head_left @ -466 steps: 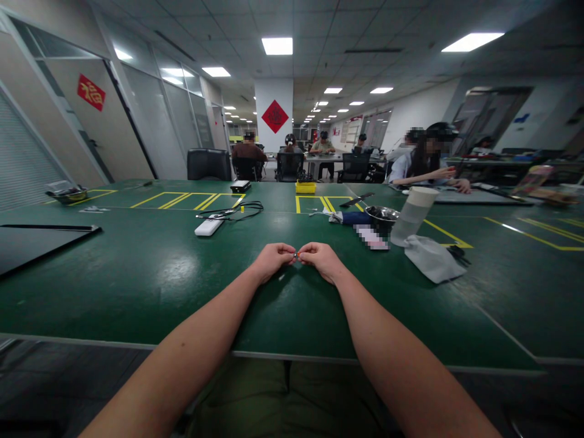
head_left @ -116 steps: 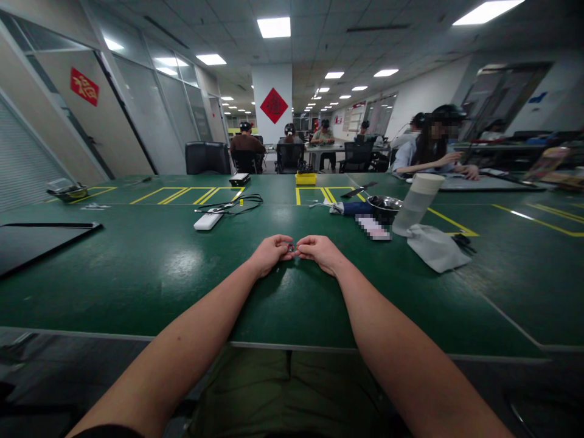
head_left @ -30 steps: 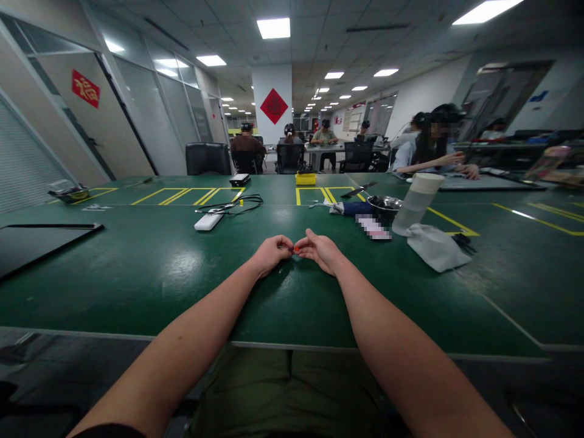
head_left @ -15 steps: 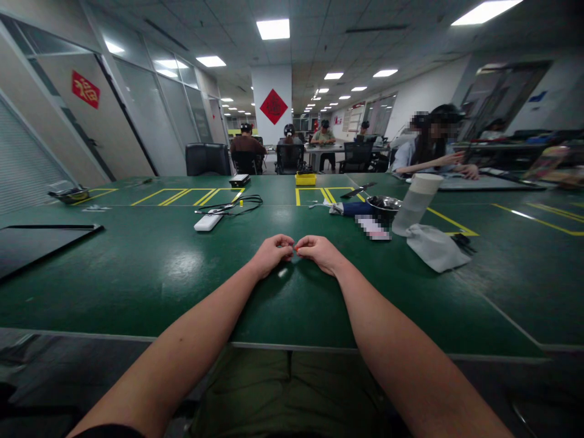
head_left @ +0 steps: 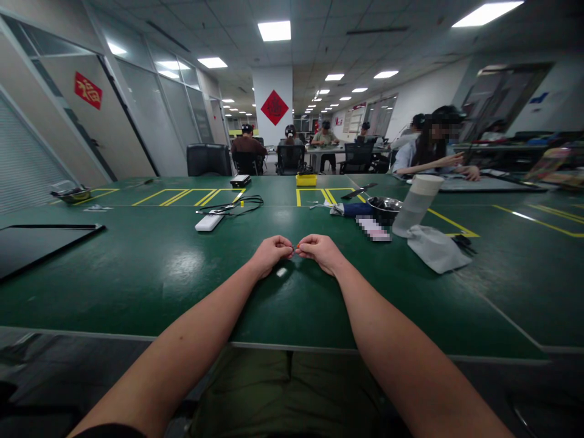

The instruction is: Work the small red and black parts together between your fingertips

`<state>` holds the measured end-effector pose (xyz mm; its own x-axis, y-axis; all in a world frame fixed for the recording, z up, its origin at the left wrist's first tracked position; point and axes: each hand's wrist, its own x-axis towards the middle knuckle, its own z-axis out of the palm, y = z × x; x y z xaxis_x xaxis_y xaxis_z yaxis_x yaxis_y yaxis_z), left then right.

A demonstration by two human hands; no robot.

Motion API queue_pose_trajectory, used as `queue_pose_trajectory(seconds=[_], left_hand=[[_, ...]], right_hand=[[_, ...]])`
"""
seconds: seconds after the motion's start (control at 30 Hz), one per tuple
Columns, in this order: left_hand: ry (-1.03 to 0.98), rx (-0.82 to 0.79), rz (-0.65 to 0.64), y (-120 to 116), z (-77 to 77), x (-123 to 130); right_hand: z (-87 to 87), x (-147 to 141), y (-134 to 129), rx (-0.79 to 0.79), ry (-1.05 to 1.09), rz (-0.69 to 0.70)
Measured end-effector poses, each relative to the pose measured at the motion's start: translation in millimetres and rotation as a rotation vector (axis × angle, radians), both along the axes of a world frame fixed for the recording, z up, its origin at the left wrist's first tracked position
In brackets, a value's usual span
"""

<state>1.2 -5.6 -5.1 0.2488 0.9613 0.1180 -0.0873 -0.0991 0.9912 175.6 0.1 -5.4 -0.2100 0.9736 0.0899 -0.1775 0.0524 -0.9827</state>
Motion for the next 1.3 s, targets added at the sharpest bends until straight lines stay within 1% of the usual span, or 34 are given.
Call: queue_pose_trajectory(seconds=[0.17, 0.3, 0.43, 0.57, 0.67, 0.8, 0.9, 1.0, 1.13, 1.3], left_hand=[[0.002, -0.009, -0.005, -1.3, 0.7, -0.8], [0.028, 0.007, -0.016, -2.5, 1.4, -0.7], [0.034, 0.007, -0.03, -3.5, 2.5, -0.5], [0.051, 0.009, -0.028, -3.1, 1.7, -1.2], [0.05, 0.012, -0.042, -2.5, 0.2, -1.3], [0.048, 0.059, -0.086, -3.5, 2.0, -0.5], [0.107, 0.116, -0.099, -5.5, 5.8, 0.1], [0.15, 0.168, -0.082, -6.6, 7.7, 0.6], [0.158, 0.205, -0.03, -4.5, 5.4, 1.1], [0.137, 0.2, -0.041, -1.7, 2.0, 0.8]], right_hand=[[-0.1, 2.0, 1.1, 0.082, -0.108, -0.017], [-1.3, 2.7, 1.7, 0.128, -0.139, -0.009], [-1.4, 2.7, 1.3, 0.142, -0.162, 0.022], [-0.5, 2.9, 0.9, 0.132, -0.166, 0.052], [0.2, 2.9, 0.3, 0.127, -0.163, 0.045], [0.6, 3.2, -0.4, 0.12, -0.165, 0.04], [0.1, 4.3, 0.2, 0.107, -0.148, 0.075], [-0.2, 5.4, 1.2, 0.07, -0.105, 0.096], [0.5, 5.5, 1.6, 0.025, -0.019, 0.089], [1.0, 5.3, 2.1, 0.012, -0.012, 0.092]])
